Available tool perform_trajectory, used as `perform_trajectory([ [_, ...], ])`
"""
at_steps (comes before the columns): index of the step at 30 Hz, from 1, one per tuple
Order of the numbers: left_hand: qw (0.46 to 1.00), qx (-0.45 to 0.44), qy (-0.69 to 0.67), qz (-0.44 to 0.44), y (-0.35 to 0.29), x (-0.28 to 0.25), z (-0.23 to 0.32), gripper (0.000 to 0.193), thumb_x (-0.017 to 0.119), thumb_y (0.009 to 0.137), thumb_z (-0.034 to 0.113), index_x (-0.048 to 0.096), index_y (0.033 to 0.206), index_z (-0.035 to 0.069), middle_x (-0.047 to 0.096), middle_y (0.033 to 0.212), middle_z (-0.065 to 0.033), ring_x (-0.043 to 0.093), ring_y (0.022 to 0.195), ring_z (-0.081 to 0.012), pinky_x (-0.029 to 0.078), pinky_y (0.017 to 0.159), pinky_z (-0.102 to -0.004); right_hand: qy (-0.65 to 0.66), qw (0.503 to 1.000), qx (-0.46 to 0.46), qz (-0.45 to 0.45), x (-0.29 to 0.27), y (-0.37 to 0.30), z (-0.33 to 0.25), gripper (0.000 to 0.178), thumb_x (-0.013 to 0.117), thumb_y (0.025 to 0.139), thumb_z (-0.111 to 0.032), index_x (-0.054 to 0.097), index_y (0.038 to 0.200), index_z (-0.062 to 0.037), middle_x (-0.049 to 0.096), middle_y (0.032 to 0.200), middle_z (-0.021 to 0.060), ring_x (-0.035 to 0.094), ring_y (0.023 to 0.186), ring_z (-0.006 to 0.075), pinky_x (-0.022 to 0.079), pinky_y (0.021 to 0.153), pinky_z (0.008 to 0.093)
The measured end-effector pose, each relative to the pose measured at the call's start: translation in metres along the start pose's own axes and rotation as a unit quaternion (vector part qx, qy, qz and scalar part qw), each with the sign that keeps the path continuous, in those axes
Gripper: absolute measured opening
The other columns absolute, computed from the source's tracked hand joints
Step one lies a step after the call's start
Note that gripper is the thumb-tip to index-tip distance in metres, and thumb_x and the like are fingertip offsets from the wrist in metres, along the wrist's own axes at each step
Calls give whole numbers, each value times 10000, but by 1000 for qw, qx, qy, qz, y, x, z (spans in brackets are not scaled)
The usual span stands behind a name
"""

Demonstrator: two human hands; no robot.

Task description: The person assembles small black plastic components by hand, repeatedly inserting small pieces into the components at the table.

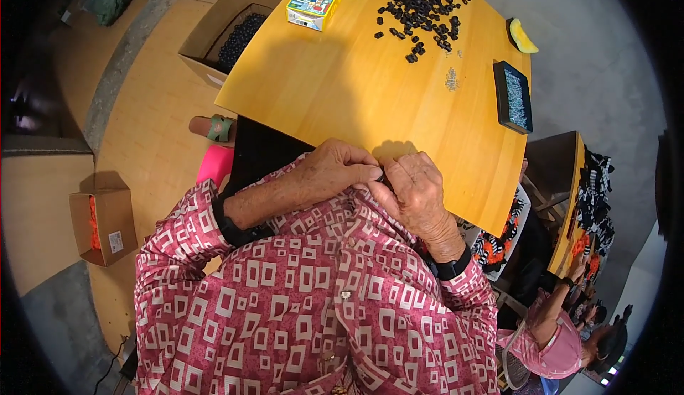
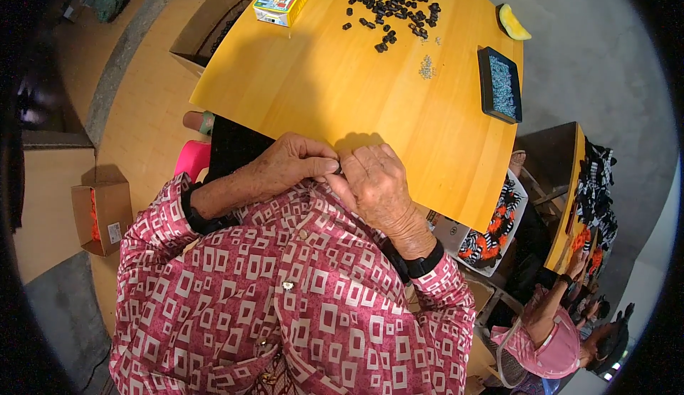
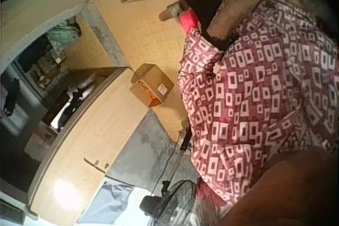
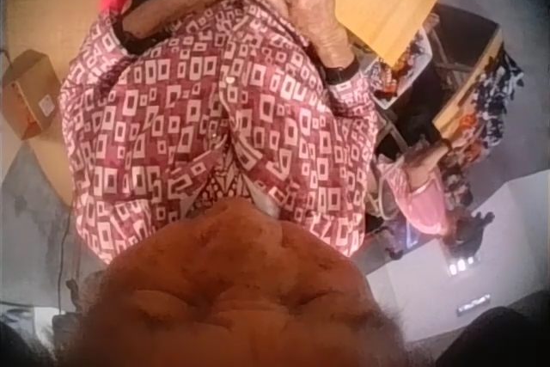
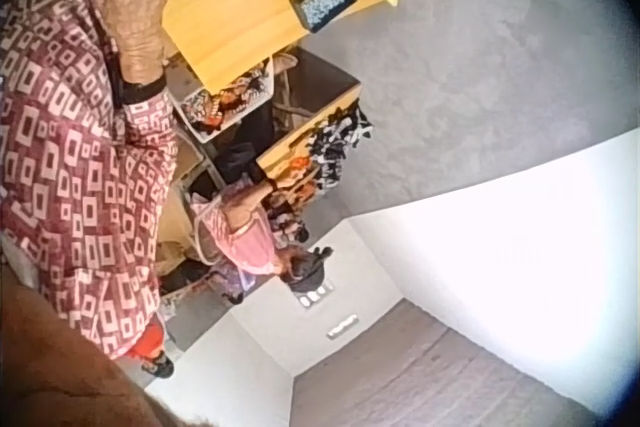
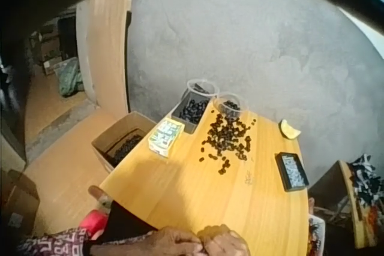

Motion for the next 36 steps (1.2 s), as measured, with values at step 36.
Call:
perform_trajectory([
  [36,997,-34,-63,32,-2,2,0,213,691,917,188,738,967,-15,702,854,-21,603,796,-67,478,725,-216,-43,998,-5,-38,0,1,2,282,774,761,-255,599,812,-41,530,771,88,583,733,262,466,705,386],
])
Point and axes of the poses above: each hand's wrist, its own y-axis towards the middle knuckle, its own x-axis out of the palm, z = x × y, the point moved 1 cm from there along y, towards the middle knuckle
